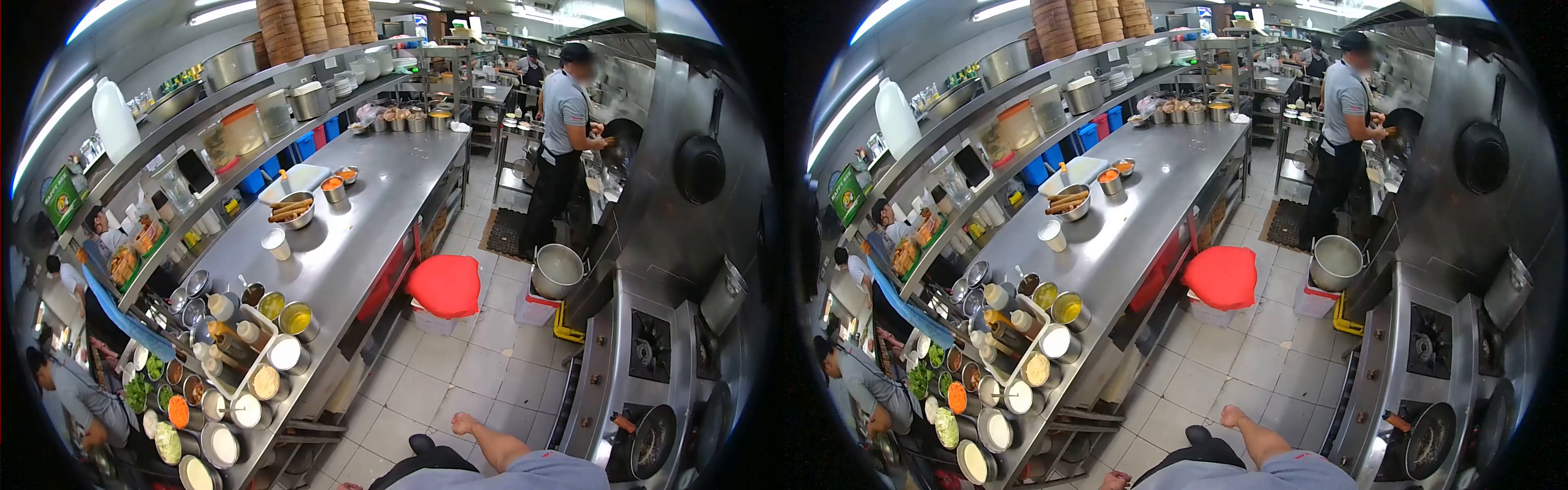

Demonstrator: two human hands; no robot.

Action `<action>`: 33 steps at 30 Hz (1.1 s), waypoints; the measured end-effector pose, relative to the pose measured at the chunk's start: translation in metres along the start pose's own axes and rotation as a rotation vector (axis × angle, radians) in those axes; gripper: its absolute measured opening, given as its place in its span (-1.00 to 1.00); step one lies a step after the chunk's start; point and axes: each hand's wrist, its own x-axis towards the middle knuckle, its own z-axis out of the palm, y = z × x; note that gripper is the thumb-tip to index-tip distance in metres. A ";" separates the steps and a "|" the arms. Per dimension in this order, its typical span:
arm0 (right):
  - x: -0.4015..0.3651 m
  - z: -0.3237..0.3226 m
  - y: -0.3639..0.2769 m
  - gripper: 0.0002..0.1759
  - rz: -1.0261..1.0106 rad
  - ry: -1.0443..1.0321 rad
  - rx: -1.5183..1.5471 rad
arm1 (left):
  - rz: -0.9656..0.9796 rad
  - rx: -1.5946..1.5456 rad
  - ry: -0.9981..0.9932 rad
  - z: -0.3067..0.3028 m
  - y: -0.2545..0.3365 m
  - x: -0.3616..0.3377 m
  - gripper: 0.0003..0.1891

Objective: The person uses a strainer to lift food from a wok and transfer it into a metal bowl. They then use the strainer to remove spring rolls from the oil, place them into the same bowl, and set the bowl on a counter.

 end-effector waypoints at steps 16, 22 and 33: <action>-0.034 0.046 0.091 -0.85 0.165 -0.288 -0.243 | 0.146 -0.018 -0.042 0.026 0.045 -0.021 -0.80; -0.030 0.033 0.077 -0.82 -0.257 -0.376 -0.523 | 0.256 -0.065 0.083 0.026 0.028 -0.028 -0.82; -0.007 0.029 -0.028 -0.87 -0.091 -0.399 -0.353 | -0.288 -0.091 0.157 0.008 -0.040 -0.040 -0.79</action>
